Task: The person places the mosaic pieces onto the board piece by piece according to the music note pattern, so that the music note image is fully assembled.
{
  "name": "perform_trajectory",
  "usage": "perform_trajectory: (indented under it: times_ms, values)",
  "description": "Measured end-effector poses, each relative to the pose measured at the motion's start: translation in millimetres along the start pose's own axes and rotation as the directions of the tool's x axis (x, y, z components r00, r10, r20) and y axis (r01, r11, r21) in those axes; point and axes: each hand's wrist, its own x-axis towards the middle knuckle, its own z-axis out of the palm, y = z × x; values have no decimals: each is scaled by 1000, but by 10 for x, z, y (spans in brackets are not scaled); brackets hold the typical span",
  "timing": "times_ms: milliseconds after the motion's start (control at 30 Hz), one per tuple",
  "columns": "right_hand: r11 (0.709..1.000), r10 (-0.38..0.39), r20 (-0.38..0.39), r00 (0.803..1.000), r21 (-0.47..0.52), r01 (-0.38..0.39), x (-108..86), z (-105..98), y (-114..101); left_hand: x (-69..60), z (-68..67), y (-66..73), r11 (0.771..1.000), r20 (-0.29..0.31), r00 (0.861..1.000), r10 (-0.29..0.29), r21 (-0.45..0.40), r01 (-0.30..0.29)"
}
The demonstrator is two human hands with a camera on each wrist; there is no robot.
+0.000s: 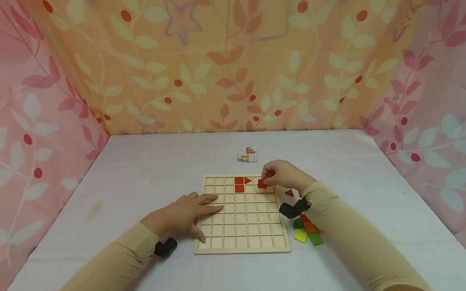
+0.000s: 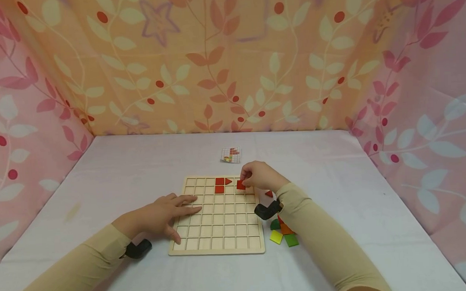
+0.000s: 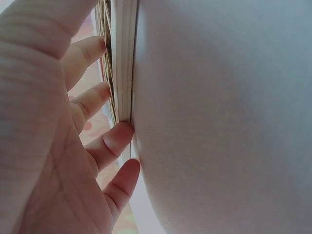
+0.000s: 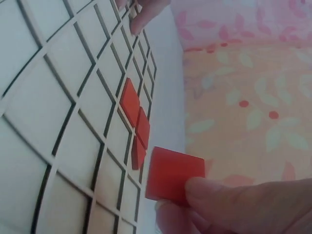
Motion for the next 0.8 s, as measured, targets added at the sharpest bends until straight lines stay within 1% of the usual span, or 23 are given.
perform_trajectory:
  times_ms: [100,167,400,567,800]
  values:
    - [999,-28,-31,999,14,28,87,68,-27,1,9,-7,1000,-1,1000,-2,2,2]
    - [999,-33,-46,998,24,34,137,120,-41,-1,12,-8,1000,-4,1000,-1,-1,1]
    - [998,-67,-81,994,-15,66,265,243,-81,1,0,-2,1000,7,1000,-6,-2,6]
    - [997,-72,-63,995,-19,71,295,260,-94,5,-7,-3,1000,8,1000,0,-1,0]
    - [999,-37,-22,999,9,37,324,297,-63,4,5,-10,1000,6,1000,-6,-10,6]
